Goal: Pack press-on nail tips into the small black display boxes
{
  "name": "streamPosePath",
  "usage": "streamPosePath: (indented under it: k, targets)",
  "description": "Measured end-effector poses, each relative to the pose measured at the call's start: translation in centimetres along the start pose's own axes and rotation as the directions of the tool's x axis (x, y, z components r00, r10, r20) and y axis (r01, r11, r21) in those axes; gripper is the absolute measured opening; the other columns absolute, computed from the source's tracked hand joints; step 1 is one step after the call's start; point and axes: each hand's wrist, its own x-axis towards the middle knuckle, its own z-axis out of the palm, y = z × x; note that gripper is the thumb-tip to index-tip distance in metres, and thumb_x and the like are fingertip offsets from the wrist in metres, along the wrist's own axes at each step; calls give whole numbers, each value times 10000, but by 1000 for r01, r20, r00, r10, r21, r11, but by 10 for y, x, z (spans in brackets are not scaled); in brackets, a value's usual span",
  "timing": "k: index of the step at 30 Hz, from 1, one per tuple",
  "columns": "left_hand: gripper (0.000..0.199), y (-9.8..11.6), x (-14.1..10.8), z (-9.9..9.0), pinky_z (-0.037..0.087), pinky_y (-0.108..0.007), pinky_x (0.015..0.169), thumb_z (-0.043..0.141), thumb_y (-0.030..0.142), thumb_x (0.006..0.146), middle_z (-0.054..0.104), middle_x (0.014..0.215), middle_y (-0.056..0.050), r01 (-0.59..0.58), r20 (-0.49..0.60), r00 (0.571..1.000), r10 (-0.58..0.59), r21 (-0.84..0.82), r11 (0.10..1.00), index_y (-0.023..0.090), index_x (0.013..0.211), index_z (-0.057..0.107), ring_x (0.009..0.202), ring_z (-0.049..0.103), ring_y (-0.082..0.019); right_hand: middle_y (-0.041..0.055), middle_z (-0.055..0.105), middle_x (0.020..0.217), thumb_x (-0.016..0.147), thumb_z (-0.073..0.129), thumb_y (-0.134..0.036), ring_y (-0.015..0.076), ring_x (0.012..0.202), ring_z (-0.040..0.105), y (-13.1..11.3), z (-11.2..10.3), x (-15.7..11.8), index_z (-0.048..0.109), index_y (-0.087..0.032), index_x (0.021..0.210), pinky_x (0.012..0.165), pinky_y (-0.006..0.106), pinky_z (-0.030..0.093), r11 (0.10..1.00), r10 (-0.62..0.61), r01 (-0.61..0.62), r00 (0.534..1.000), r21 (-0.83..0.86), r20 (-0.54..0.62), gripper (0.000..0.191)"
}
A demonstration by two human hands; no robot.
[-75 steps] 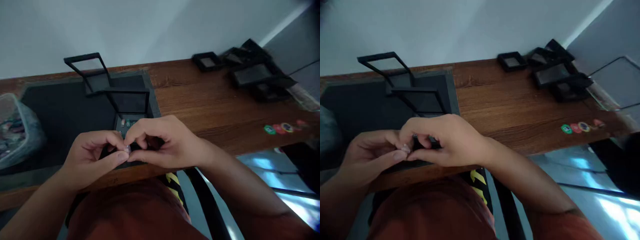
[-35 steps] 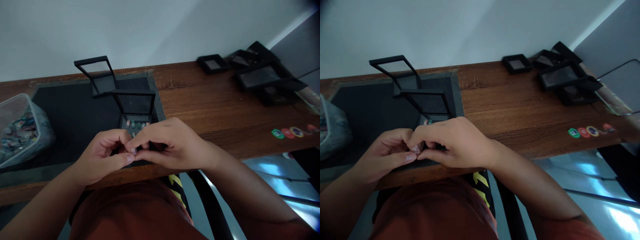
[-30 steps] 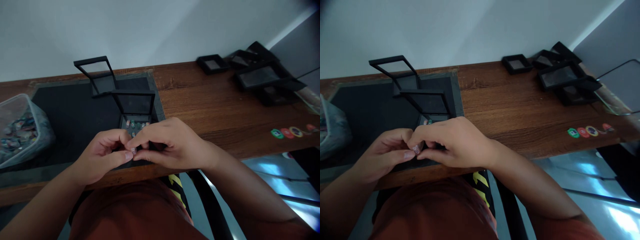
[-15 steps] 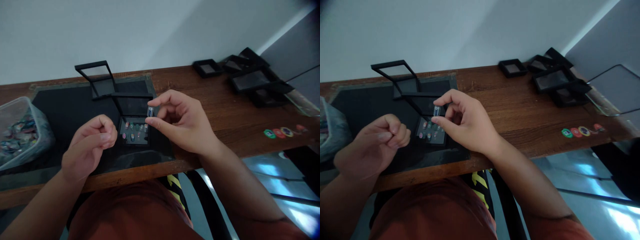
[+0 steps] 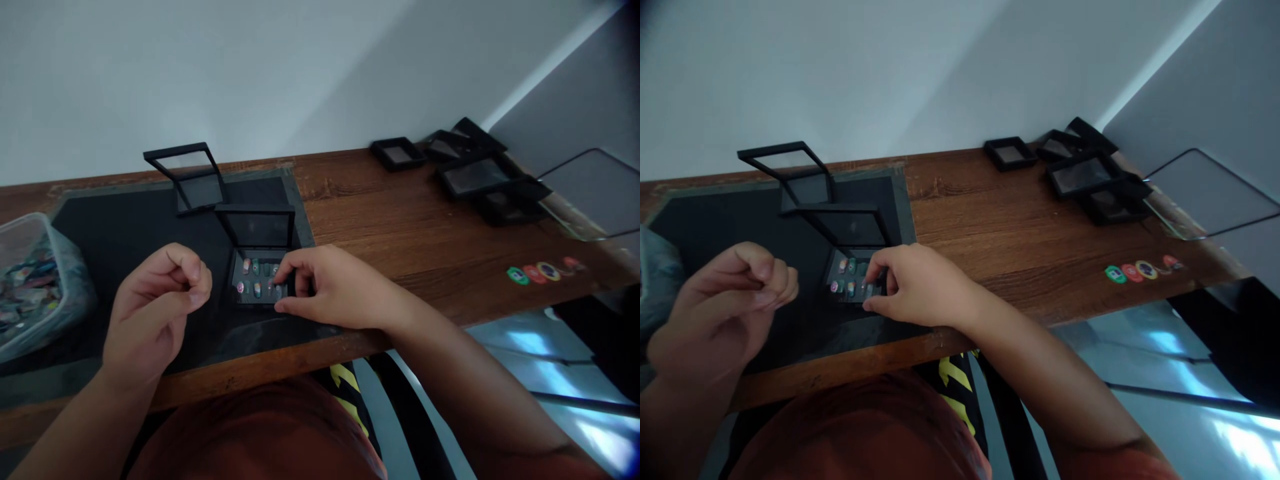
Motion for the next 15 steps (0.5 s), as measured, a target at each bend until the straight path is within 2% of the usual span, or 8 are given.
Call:
streamPosePath:
  k: [9, 15]
  targets:
    - [101, -6, -4, -4, 294, -293, 532, 751, 168, 780, 536, 662, 17, -24, 38, 999, 19, 118, 993, 201, 802, 658, 591, 447, -120, -54, 711, 726, 797, 798, -303, 84, 590, 572, -1, 0, 0, 742, -228, 1024, 556, 243, 327, 995, -21, 22, 1000, -101, 9, 245]
    - [97, -7, -7, -4, 315, -292, 569, 707, 147, 845, 540, 694, 24, -145, 73, 989, 129, 285, 947, 214, 816, 644, 640, 460, -124, -53, 718, 718, 784, 799, -298, 93, 600, 582, -1, -1, -1, 739, -232, 1008, 559, 249, 320, 993, -9, 7, 1000, -117, -10, 240]
